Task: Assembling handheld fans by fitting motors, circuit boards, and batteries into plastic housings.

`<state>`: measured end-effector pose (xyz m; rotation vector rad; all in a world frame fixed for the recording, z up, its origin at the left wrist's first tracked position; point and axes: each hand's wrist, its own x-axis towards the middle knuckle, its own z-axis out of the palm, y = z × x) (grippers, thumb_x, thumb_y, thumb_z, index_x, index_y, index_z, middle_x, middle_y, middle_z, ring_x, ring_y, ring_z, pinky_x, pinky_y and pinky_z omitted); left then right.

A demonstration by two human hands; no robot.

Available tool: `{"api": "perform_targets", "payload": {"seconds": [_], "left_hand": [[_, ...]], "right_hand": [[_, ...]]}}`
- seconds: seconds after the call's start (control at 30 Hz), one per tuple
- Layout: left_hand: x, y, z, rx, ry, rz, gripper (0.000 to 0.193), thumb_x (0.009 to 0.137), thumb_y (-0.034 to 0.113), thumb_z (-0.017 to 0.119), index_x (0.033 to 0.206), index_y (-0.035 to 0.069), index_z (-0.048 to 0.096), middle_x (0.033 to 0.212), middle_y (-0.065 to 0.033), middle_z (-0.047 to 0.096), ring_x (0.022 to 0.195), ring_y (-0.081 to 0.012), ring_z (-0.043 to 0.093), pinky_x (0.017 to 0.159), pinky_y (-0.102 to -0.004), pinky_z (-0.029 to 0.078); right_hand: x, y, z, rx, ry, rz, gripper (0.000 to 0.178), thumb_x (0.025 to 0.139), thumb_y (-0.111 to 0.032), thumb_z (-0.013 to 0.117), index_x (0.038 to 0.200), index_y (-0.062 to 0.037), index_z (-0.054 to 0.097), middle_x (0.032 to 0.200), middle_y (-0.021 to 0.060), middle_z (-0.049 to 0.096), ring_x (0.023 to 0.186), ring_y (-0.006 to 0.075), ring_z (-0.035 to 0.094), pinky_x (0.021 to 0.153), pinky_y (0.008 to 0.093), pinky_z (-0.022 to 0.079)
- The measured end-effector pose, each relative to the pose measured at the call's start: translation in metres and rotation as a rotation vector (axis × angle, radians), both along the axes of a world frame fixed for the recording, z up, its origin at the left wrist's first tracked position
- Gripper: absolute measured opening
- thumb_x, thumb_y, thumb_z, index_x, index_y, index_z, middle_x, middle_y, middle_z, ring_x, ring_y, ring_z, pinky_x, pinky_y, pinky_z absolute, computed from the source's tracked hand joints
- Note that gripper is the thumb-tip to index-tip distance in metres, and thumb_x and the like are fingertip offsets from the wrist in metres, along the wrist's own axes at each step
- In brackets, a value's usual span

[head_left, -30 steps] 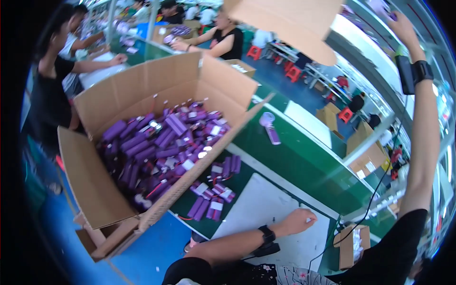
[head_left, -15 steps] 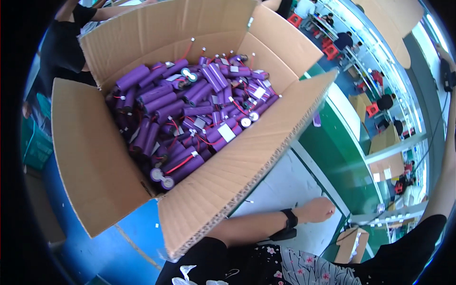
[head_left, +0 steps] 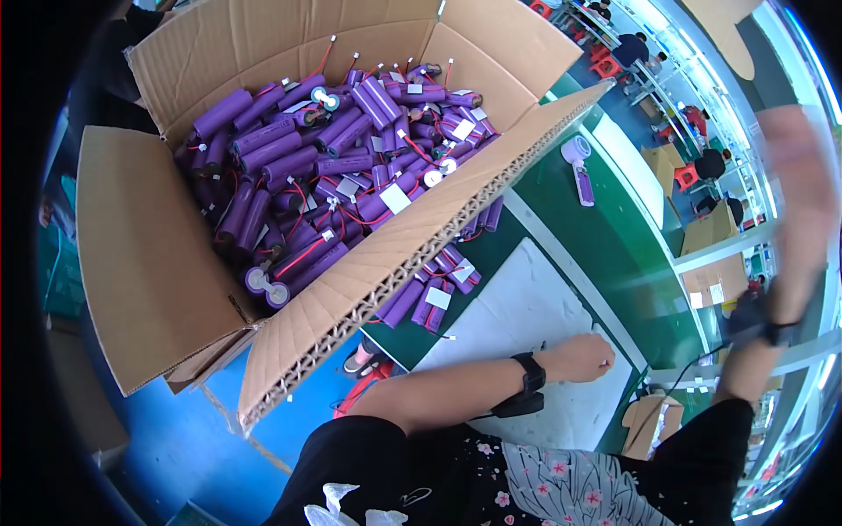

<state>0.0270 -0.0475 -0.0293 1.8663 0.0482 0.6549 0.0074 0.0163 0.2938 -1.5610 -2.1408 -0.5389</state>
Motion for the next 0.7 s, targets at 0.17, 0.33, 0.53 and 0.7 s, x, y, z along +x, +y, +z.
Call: {"api": "perform_targets", "payload": {"seconds": [0.17, 0.33, 0.53, 0.7], "left_hand": [[-0.003, 0.003, -0.011, -0.003, 0.063, 0.022, 0.011, 0.077, 0.012, 0.057, 0.077, 0.007, 0.067, 0.082, -0.0135, 0.065, 0.081, -0.0336, 0.061, 0.072, -0.0425, 0.05], [0.01, 0.004, -0.014, 0.15, -0.035, 0.063, 0.01, 0.077, 0.013, 0.056, 0.073, 0.005, 0.062, 0.078, -0.0139, 0.063, 0.077, -0.0345, 0.06, 0.068, -0.0446, 0.048], [0.01, 0.003, -0.018, 0.093, 0.003, 0.082, 0.009, 0.076, 0.01, 0.057, 0.07, 0.003, 0.055, 0.073, -0.0157, 0.059, 0.073, -0.0361, 0.058, 0.064, -0.0464, 0.045], [0.01, 0.002, -0.03, 0.019, -0.142, 0.144, 0.008, 0.075, 0.008, 0.059, 0.071, 0.002, 0.055, 0.071, -0.0166, 0.057, 0.071, -0.0366, 0.057, 0.064, -0.0454, 0.045]], "right_hand": [[-0.005, 0.082, -0.214, -0.716, -0.075, 0.34, 0.04, 0.075, -0.002, 0.065, 0.114, -0.0055, 0.057, 0.11, 0.0147, 0.058, 0.104, 0.0331, 0.056, 0.089, 0.0397, 0.046], [0.019, 0.124, -0.288, -0.564, -0.13, 0.416, 0.042, 0.069, -0.003, 0.064, 0.111, -0.0093, 0.059, 0.106, 0.0092, 0.059, 0.101, 0.0322, 0.056, 0.087, 0.0399, 0.046], [0.002, 0.114, -0.276, -0.49, -0.405, 0.428, 0.037, 0.067, -0.007, 0.063, 0.104, -0.0132, 0.062, 0.098, 0.0055, 0.058, 0.093, 0.0272, 0.057, 0.082, 0.0382, 0.046], [0.007, 0.104, -0.295, -0.453, -0.364, 0.505, 0.034, 0.067, -0.01, 0.064, 0.101, -0.0144, 0.062, 0.093, 0.0053, 0.056, 0.09, 0.0247, 0.057, 0.079, 0.0375, 0.046]]}}
